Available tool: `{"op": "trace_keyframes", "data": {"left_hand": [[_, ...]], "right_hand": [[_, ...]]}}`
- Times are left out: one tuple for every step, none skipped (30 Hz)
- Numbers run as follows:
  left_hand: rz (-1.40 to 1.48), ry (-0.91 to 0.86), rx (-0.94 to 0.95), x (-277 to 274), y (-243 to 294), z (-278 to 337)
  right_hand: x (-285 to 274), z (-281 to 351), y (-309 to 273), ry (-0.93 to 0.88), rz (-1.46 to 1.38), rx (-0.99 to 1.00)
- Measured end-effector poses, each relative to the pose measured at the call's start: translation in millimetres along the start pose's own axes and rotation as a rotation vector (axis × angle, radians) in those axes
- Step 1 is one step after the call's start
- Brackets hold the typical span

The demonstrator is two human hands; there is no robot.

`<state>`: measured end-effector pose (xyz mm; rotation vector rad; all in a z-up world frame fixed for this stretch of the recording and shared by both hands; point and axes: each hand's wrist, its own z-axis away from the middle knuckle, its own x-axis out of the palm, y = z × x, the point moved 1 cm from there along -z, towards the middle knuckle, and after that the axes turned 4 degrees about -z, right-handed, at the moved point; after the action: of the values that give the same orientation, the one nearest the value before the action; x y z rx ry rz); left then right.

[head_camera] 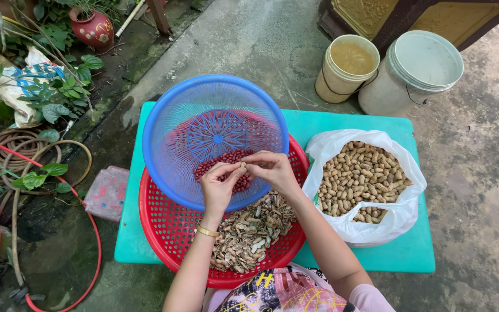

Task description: The person shells peanuts by hand, placing the kernels into a blue basket and the empty shells into a red basket. They periodically reach into a white plastic bag to retrieve more unshelled peanuts.

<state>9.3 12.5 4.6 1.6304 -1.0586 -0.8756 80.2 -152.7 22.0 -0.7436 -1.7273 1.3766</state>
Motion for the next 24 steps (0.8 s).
{"op": "trace_keyframes", "data": {"left_hand": [[-0.015, 0.002, 0.001, -1, 0, 0], [0.035, 0.006, -0.012, 0, -2, -1], [0.085, 0.011, -0.025, 1, -5, -2], [0.135, 0.016, -0.039, 2, -8, -3], [0.196, 0.021, -0.059, 3, -12, -4], [0.257, 0.026, -0.079, 5, -16, -5], [0.317, 0.031, -0.101, 5, -20, -6], [0.315, 0.051, -0.099, 6, -23, -6], [0.312, 0.071, -0.099, 8, -26, -6], [0.309, 0.091, -0.099, 9, -28, -6], [0.309, 0.113, -0.098, 11, -29, -5], [0.308, 0.135, -0.097, 12, -29, -5], [0.309, 0.157, -0.096, 14, -29, -5], [0.330, 0.165, -0.124, 15, -28, -4], [0.353, 0.172, -0.150, 16, -28, -3], [0.375, 0.180, -0.177, 17, -28, -3], [0.399, 0.188, -0.194, 18, -29, -4], [0.422, 0.195, -0.211, 19, -30, -5], [0.444, 0.203, -0.229, 19, -33, -6], [0.454, 0.209, -0.253, 19, -36, -6], [0.466, 0.215, -0.276, 20, -41, -7], [0.477, 0.221, -0.298, 21, -46, -8], [0.556, 0.185, -0.366, 19, -52, -13], [0.635, 0.149, -0.433, 15, -57, -19]], "right_hand": [[0, -1, 1, -0.017, 0.000, 0.002], [1, -3, 3, 0.001, -0.022, -0.016], [2, -4, 6, 0.019, -0.045, -0.034], [4, -5, 9, 0.037, -0.067, -0.052], [4, -7, 12, 0.050, -0.098, -0.051], [6, -9, 16, 0.062, -0.128, -0.051], [7, -11, 20, 0.075, -0.161, -0.049], [7, -12, 23, 0.084, -0.171, -0.042], [7, -14, 26, 0.094, -0.182, -0.032], [7, -16, 29, 0.104, -0.194, -0.023], [7, -17, 32, 0.109, -0.205, -0.024], [7, -20, 35, 0.115, -0.216, -0.024], [7, -21, 39, 0.122, -0.226, -0.025], [6, -22, 43, 0.136, -0.238, -0.009], [5, -24, 46, 0.151, -0.250, 0.006], [4, -25, 50, 0.165, -0.261, 0.020], [3, -26, 53, 0.174, -0.296, 0.033], [2, -27, 56, 0.183, -0.330, 0.045], [1, -26, 60, 0.193, -0.365, 0.060], [0, -26, 62, 0.192, -0.379, 0.062], [-2, -27, 64, 0.190, -0.391, 0.063], [-3, -28, 66, 0.188, -0.403, 0.064], [-5, -31, 66, 0.181, -0.436, 0.086], [-8, -35, 65, 0.173, -0.469, 0.108]]}}
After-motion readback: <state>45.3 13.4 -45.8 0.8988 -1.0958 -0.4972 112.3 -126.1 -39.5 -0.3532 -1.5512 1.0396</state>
